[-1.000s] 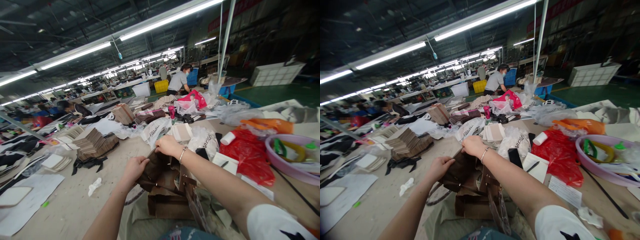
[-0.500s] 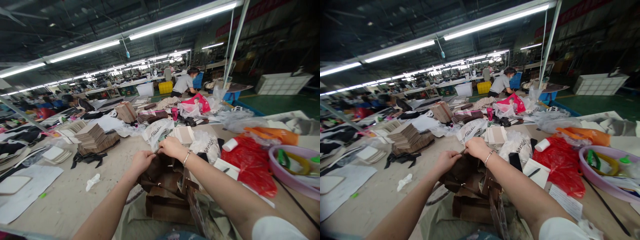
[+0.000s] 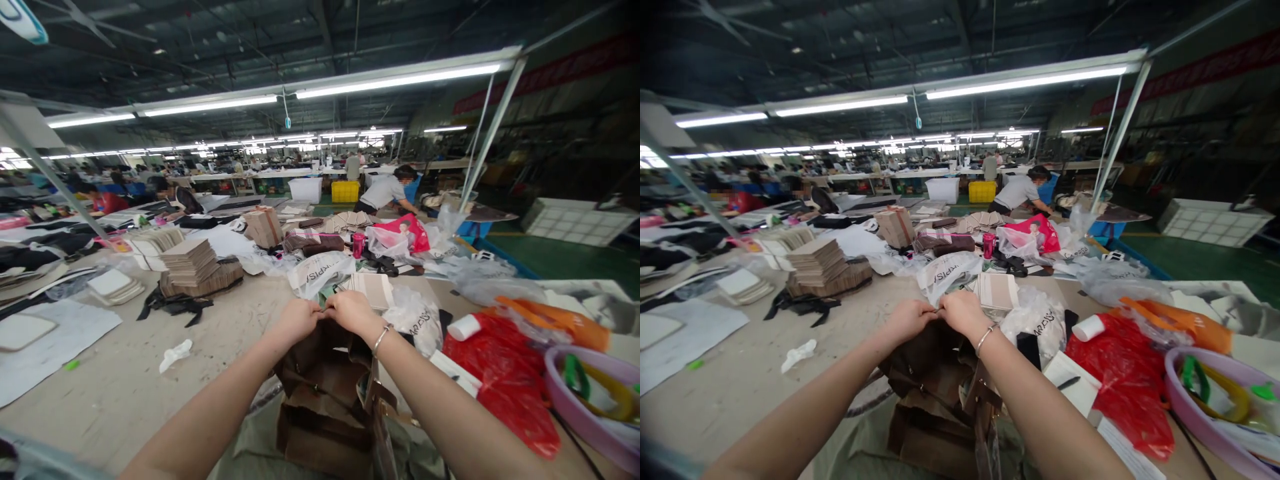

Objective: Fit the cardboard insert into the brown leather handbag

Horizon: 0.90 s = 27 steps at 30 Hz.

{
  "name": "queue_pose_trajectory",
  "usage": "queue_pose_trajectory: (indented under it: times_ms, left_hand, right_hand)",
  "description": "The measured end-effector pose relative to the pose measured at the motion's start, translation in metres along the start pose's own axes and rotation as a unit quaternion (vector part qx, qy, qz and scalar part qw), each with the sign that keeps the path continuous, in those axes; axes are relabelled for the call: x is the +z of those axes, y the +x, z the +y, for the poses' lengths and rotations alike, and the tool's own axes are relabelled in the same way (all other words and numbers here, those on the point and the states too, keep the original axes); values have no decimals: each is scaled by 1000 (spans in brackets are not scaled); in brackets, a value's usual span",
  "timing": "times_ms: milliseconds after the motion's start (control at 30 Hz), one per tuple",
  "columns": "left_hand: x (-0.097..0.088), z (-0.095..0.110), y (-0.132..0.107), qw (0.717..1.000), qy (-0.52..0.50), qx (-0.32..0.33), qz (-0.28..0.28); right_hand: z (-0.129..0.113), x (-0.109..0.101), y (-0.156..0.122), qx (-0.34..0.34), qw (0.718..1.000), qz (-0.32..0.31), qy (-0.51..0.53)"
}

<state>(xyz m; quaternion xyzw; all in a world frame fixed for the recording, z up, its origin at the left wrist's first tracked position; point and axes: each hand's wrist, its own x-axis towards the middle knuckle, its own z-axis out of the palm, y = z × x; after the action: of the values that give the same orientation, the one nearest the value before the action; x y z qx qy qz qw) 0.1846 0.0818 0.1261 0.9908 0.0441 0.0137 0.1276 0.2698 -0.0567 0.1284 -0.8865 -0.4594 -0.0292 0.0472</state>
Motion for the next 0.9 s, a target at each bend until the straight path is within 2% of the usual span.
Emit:
queue_pose_trajectory:
  times_ms: [200, 367, 633, 900]
  left_hand:
    - [6, 7, 2, 1000, 0, -10, 0]
    - [10, 6, 0, 999, 18, -20, 22]
    - [11, 0, -3, 998, 28, -35, 31]
    - [10, 5, -3, 999, 30, -39, 20]
  right_hand:
    - [12, -4, -6, -40, 998, 18, 47]
    - [24, -12, -13, -77, 991, -11, 111]
    - [15, -10, -20, 29, 999, 26, 7]
    - [8, -3, -18, 76, 996, 49, -11]
